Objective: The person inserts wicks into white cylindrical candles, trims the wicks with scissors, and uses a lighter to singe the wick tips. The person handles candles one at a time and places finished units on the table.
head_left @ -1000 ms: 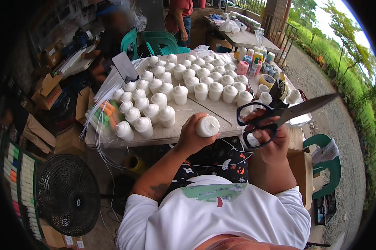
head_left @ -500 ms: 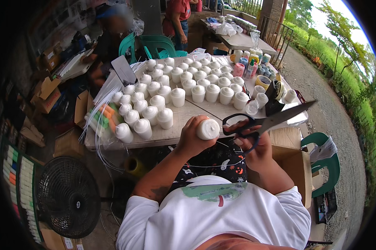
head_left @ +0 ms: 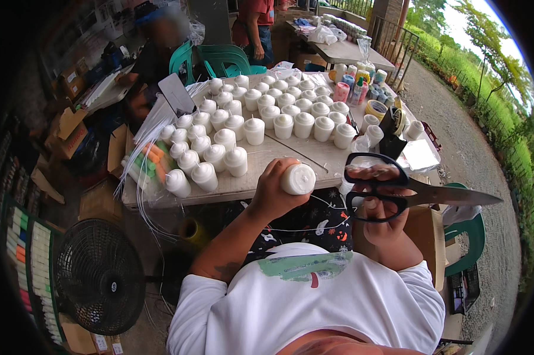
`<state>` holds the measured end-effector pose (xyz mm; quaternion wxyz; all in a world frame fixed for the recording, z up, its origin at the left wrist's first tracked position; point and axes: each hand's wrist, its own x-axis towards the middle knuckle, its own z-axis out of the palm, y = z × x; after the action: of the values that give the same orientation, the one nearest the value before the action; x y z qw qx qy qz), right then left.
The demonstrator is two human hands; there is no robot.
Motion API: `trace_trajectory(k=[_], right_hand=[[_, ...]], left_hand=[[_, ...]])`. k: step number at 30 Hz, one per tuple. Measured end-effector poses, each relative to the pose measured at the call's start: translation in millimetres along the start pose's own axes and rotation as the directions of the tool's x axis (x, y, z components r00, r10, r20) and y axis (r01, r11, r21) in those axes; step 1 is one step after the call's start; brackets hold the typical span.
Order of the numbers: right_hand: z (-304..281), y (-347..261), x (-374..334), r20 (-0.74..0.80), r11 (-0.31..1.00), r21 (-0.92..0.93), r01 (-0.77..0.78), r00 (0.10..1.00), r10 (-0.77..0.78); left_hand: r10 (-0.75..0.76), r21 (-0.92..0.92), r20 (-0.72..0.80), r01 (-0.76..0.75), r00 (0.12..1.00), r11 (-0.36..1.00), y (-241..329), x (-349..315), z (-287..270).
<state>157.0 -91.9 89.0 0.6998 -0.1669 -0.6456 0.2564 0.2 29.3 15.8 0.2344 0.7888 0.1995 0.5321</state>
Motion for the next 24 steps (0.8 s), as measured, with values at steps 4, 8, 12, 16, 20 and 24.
trace_trajectory(k=[4,8,12,16,20,24], right_hand=[[-13,10,-18,0.088,0.867,-0.410,-0.282,0.934,0.345],[-6,0,-12,-0.010,0.968,-0.100,-0.230,0.973,0.230],[-7,-9,1,0.014,0.953,-0.198,-0.227,0.972,0.234],[-7,7,-12,0.127,0.881,-0.372,-0.291,0.925,0.359],[5,-8,-1,0.036,0.987,0.091,-0.135,0.991,0.132],[-7,6,-19,0.116,0.884,-0.136,-0.447,0.879,0.462]], left_hand=[[-0.052,-0.034,-0.009,0.052,0.999,0.998,5,7,0],[-0.017,-0.012,0.025,0.017,1.000,1.000,13,14,-3],[-0.030,0.014,0.044,0.029,0.999,0.999,6,5,-4],[0.010,-0.027,0.028,-0.009,1.000,1.000,11,9,-3],[0.053,-0.031,0.036,-0.052,0.998,0.998,4,8,-3],[-0.007,-0.079,0.092,0.015,0.996,0.997,17,7,-4]])
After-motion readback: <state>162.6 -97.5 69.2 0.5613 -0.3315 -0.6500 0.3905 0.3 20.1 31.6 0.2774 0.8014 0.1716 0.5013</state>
